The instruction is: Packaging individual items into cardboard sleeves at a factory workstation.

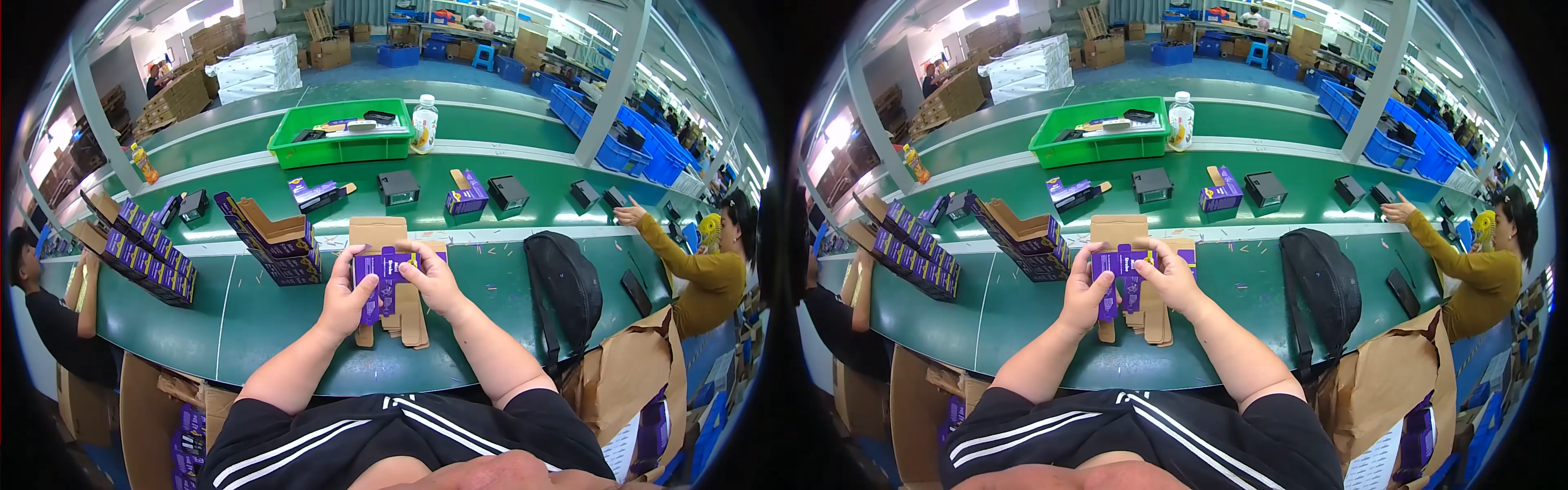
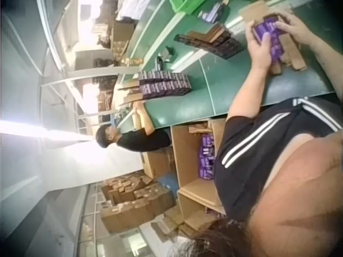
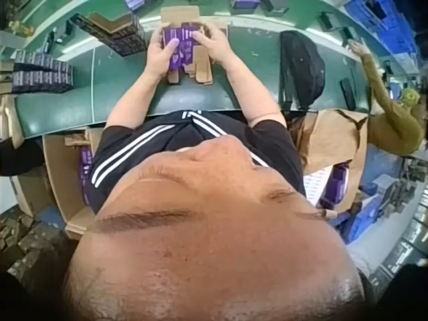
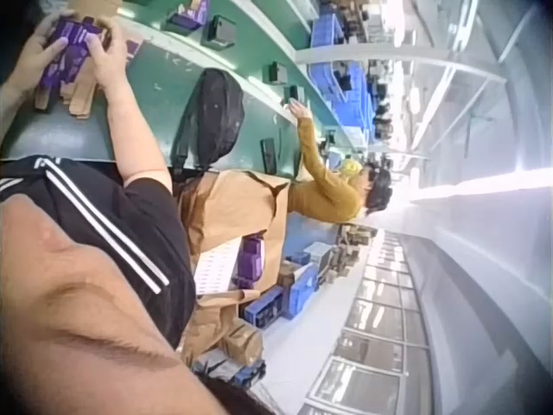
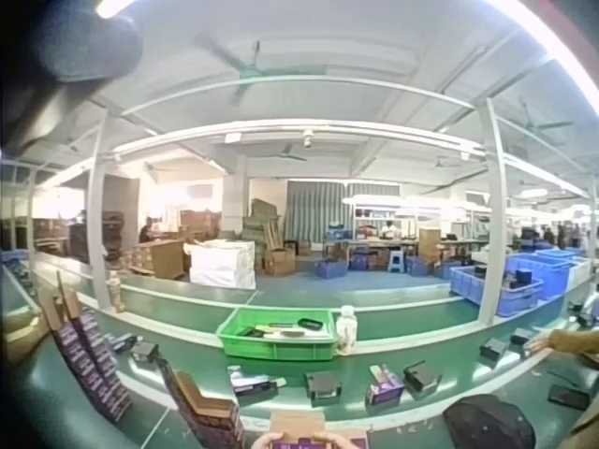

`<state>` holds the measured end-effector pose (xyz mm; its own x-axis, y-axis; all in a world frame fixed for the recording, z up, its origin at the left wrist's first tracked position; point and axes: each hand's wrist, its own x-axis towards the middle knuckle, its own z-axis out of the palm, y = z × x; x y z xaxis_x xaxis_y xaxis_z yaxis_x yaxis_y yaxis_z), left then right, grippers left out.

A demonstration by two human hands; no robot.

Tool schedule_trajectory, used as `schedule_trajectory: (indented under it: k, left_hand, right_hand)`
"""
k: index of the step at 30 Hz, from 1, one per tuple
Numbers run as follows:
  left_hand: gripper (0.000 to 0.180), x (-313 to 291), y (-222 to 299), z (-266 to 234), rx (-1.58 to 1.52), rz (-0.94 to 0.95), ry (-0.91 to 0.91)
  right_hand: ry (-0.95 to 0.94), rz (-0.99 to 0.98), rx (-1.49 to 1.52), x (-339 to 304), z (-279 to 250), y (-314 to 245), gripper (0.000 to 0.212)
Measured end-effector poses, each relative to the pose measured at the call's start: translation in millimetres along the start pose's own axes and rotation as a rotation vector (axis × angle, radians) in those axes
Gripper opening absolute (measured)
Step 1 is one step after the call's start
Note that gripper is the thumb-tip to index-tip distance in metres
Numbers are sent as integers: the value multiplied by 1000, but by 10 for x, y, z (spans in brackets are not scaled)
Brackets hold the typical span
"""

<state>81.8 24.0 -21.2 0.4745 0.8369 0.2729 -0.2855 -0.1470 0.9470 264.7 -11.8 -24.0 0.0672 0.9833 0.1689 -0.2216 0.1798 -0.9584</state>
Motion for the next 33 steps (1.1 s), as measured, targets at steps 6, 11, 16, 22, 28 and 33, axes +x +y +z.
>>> schedule_trajectory:
  k: [6, 11, 16, 22, 28, 33]
  left_hand:
    - [64, -33, 75, 46, -195, -175, -28]
    - [73, -42, 75, 99, -199, -153, 18]
    - [77, -58, 55, 153, -65, -120, -58]
    - [77, -67, 101, 220, -51, -122, -136]
    - [65, -47, 241, 160, -157, -212, -69]
    - [50, -68, 181, -209, -173, -271, -87]
  right_hand:
    - [-19, -251, -166, 23, -103, 25, 13]
    - [24, -163, 83, -5, -52, -123, 17]
    - [-43, 19, 81, 27, -292, -56, 21]
    - [-65, 196, 40, -35, -360, -263, 19]
    - [-112, 198, -28, -13, -369, -155, 19]
    - [-189, 78, -101, 75, 3, -78, 20]
